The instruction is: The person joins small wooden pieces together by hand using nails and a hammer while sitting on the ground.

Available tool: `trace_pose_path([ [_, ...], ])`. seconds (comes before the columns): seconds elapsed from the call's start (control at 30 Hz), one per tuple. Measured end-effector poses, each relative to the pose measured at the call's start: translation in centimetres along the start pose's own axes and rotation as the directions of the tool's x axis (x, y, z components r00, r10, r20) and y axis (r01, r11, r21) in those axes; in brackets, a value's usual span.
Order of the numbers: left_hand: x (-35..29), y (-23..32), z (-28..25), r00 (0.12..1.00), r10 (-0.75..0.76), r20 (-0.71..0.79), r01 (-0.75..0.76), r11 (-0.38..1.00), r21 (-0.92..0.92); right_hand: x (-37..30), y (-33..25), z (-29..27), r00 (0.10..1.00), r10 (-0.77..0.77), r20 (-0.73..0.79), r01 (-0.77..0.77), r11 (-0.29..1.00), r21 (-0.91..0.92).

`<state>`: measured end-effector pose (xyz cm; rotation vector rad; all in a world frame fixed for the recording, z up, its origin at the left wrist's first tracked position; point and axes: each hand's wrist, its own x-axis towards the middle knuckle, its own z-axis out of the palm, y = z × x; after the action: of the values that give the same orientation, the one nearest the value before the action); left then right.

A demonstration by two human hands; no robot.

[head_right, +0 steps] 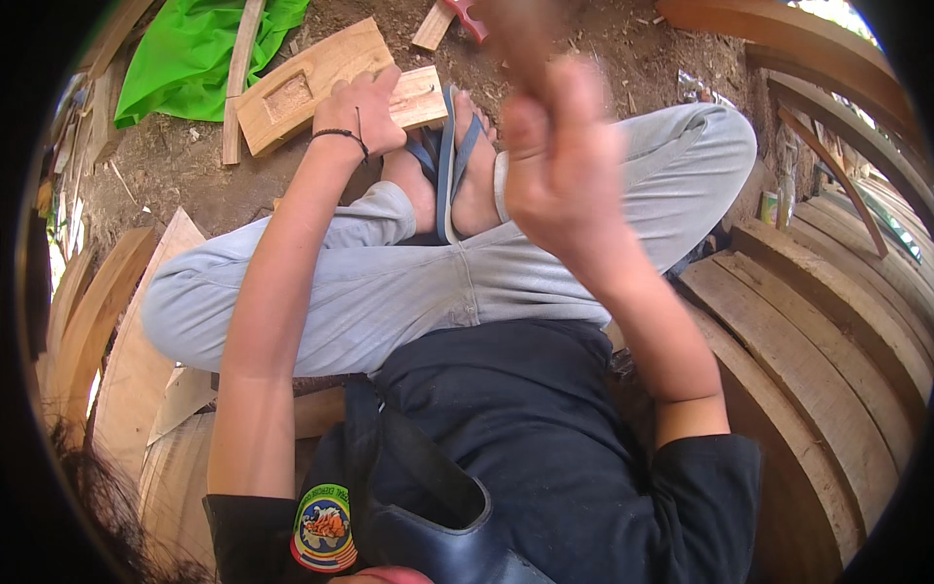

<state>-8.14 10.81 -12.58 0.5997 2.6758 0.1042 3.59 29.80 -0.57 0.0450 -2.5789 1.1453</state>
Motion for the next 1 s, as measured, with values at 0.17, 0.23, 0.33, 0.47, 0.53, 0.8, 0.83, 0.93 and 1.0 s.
trace_pose_path([
  [0.17,1.0,-1.0,1.0,0.997,0.037,-0.074,-0.037,0.999,-0.001,-1.1,2.3,0.8,0.843,0.388,0.373,-0.342,0.921,-0.186],
  [0.23,-0.3,-1.5,1.1,1.0,0.02,-0.024,-0.021,1.0,-0.012,1.5,-1.8,-1.1,0.939,0.234,0.253,-0.239,0.971,-0.011],
  [0.33,-0.3,-1.6,0.8,1.0,0.02,-0.006,-0.02,1.0,0.001,2.2,-2.8,-1.5,0.991,0.124,0.059,-0.132,0.977,0.165],
  [0.47,0.5,-0.4,0.8,0.996,0.083,-0.017,-0.082,0.996,0.043,-2.5,3.1,3.0,0.848,0.362,0.387,-0.249,0.917,-0.311],
  [0.53,0.7,-0.3,0.6,0.996,0.069,-0.06,-0.067,0.997,0.027,-1.6,3.1,1.8,0.804,0.4,0.44,-0.273,0.906,-0.324],
  [0.8,-0.1,-0.3,1.1,0.998,0.042,-0.051,-0.043,0.999,-0.004,-0.3,0.4,1.3,0.993,0.041,0.115,-0.035,0.998,-0.05],
  [0.83,0.1,0.2,1.0,0.997,0.056,-0.049,-0.055,0.998,0.02,-2.7,3.9,3.0,0.939,0.217,0.266,-0.155,0.959,-0.236],
  [0.93,0.8,-0.2,0.7,0.997,0.04,-0.072,-0.037,0.999,0.031,-1.0,2.8,2.7,0.842,0.361,0.4,-0.201,0.899,-0.389],
  [1.0,-0.6,-1.1,1.3,1.0,0.001,-0.019,0.0,0.999,0.035,2.0,-1.8,1.0,0.865,0.3,0.402,-0.205,0.943,-0.264],
])
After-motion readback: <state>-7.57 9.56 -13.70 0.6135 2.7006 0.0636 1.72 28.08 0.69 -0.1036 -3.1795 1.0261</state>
